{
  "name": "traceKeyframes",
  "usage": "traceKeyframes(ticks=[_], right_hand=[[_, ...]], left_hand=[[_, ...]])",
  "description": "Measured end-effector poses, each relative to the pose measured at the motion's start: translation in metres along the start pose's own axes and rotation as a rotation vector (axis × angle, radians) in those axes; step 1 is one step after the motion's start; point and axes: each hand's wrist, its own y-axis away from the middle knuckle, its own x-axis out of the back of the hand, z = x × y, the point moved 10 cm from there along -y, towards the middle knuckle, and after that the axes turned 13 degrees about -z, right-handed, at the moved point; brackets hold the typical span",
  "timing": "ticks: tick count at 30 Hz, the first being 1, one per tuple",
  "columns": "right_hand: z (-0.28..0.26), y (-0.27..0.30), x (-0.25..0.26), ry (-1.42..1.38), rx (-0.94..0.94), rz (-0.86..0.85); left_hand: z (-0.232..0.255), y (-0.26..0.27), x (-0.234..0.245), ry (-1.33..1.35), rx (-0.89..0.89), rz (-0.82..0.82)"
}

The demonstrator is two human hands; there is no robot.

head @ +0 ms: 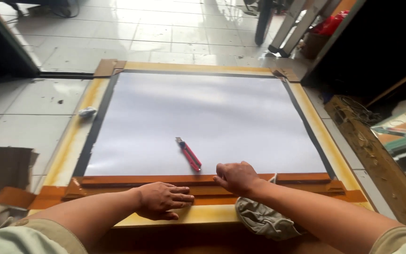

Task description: Applying adhesive tape to the back edges of a picture frame and smoothing it with a cloth to seal the backboard.

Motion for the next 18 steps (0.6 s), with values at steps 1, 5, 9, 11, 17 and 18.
traceKeyframes(ticks=[1,5,9,11,17,18], right_hand=[[-0.021,-0.014,0.008,0.012,0.029,0.004],[-0.057,-0.068,0.012,-0.289,-0.13,0.032],[-0.045,-0.144,-0.035,-0.511,-0.299,0.141],[-0.117,-0.117,-0.027,-0.642,-0.23,0.116],[-0.293,-0.079,-0.03,-0.709,0.109,-0.002],[-0.318,-0.079,-0.034,-0.706,0.204,-0.025]], left_hand=[[-0.004,0.014,-0.003,0.005,0.031,0.004],[-0.01,0.064,0.009,0.076,0.244,0.135],[-0.075,0.121,0.0,0.576,0.874,0.395],[-0.113,0.141,-0.041,0.821,1.006,0.55],[-0.083,0.197,-0.069,1.516,1.116,0.936],[-0.093,0.217,-0.098,1.463,1.263,0.993]])
